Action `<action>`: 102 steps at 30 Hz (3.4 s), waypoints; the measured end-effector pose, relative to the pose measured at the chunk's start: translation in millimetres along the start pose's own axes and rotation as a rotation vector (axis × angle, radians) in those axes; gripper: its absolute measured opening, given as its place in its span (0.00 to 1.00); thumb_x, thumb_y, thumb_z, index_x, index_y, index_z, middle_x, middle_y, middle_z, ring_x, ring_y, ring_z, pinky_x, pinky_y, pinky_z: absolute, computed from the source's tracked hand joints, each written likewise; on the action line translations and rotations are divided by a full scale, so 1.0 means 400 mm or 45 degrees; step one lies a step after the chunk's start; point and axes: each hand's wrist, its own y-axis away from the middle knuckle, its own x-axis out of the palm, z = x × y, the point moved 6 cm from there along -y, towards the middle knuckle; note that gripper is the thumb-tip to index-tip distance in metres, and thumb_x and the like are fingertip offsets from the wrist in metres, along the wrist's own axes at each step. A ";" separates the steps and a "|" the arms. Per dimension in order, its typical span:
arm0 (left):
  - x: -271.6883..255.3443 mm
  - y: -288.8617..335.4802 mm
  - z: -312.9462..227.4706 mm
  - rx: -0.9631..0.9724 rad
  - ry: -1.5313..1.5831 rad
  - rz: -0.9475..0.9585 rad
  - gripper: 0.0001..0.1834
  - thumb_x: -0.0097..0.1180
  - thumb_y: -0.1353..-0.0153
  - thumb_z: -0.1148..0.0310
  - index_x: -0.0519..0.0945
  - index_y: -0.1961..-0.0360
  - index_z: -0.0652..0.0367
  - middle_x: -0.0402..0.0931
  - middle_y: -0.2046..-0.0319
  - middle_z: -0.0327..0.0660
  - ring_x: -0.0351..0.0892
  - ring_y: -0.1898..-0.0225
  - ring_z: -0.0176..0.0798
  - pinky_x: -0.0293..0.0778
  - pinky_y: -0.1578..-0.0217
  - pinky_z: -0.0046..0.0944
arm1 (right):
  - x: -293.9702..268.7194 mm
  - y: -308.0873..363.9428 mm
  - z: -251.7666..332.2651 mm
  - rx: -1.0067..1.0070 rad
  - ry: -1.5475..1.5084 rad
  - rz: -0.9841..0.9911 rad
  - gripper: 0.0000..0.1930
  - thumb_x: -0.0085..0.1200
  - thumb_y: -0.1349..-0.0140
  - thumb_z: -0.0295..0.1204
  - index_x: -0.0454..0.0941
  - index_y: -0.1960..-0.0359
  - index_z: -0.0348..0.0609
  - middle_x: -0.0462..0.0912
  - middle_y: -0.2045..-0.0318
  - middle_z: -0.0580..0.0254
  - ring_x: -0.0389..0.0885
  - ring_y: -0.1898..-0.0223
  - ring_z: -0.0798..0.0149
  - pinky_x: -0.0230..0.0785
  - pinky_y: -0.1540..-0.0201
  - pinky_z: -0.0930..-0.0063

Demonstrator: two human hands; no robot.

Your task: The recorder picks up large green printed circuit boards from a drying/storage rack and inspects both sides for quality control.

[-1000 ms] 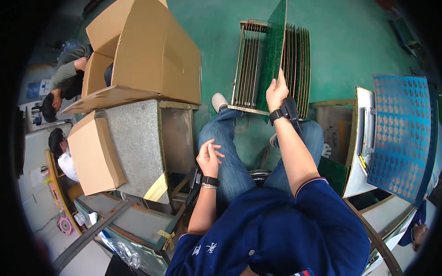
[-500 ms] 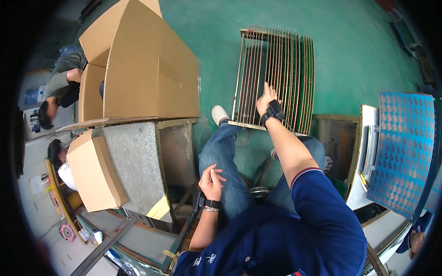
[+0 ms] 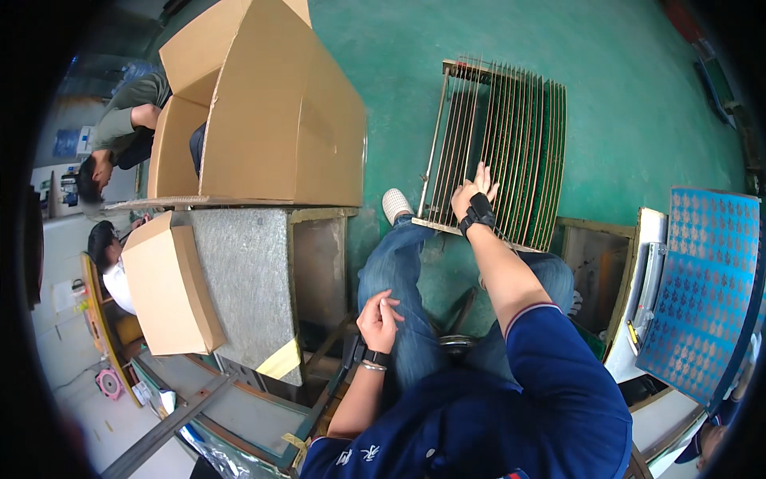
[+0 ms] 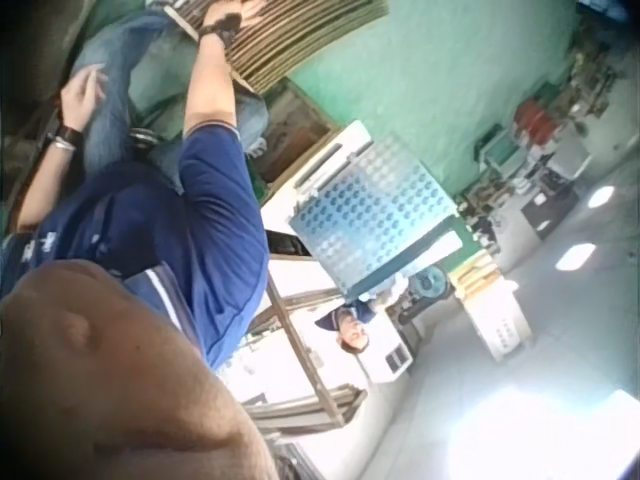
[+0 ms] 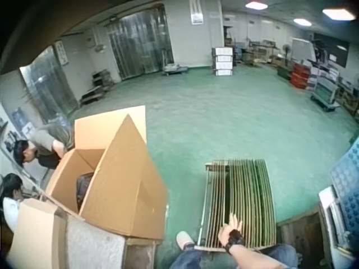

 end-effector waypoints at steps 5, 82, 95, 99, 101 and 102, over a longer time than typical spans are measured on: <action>-0.006 0.005 0.009 0.004 0.052 -0.017 0.10 0.43 0.36 0.75 0.75 0.57 0.64 0.78 0.73 0.42 0.75 0.83 0.27 0.65 0.89 0.23 | -0.302 0.038 -0.002 -0.190 -0.444 -0.195 0.12 0.47 0.44 0.29 0.77 0.62 0.34 0.79 0.64 0.44 0.78 0.60 0.46 0.71 0.55 0.59; -0.146 0.174 -1.232 1.691 1.175 0.789 0.12 0.47 0.35 0.69 0.71 0.51 0.58 0.74 0.57 0.36 0.72 0.59 0.30 0.68 0.60 0.33 | -1.617 0.510 -0.365 -1.099 -1.906 -0.972 0.16 0.38 0.31 0.38 0.75 0.58 0.40 0.78 0.69 0.67 0.75 0.65 0.73 0.67 0.56 0.75; -0.076 0.155 -1.208 1.521 1.189 0.896 0.14 0.51 0.37 0.68 0.73 0.51 0.60 0.77 0.60 0.34 0.73 0.59 0.27 0.68 0.56 0.29 | -1.561 0.454 -0.465 -0.968 -1.901 -0.861 0.20 0.38 0.31 0.40 0.69 0.47 0.39 0.77 0.54 0.62 0.75 0.55 0.69 0.66 0.49 0.71; -0.052 0.146 -1.174 1.309 1.146 0.834 0.17 0.51 0.37 0.67 0.70 0.49 0.61 0.76 0.58 0.33 0.72 0.57 0.26 0.66 0.53 0.29 | -1.519 0.428 -0.462 -0.972 -1.857 -0.655 0.20 0.37 0.31 0.39 0.68 0.45 0.38 0.76 0.52 0.62 0.75 0.55 0.69 0.68 0.53 0.71; -0.041 0.146 -1.143 1.253 1.106 0.835 0.17 0.51 0.37 0.67 0.69 0.48 0.61 0.75 0.57 0.33 0.71 0.56 0.26 0.66 0.52 0.29 | -1.524 0.468 -0.437 -1.082 -1.845 -0.481 0.19 0.40 0.32 0.36 0.66 0.43 0.38 0.76 0.52 0.62 0.74 0.54 0.71 0.68 0.52 0.75; -0.030 0.139 -1.111 1.149 1.037 0.869 0.18 0.52 0.37 0.66 0.69 0.48 0.62 0.75 0.57 0.33 0.70 0.55 0.26 0.65 0.52 0.29 | -1.517 0.472 -0.440 -0.969 -1.869 -0.502 0.19 0.42 0.32 0.34 0.66 0.44 0.38 0.76 0.52 0.62 0.74 0.54 0.71 0.68 0.53 0.77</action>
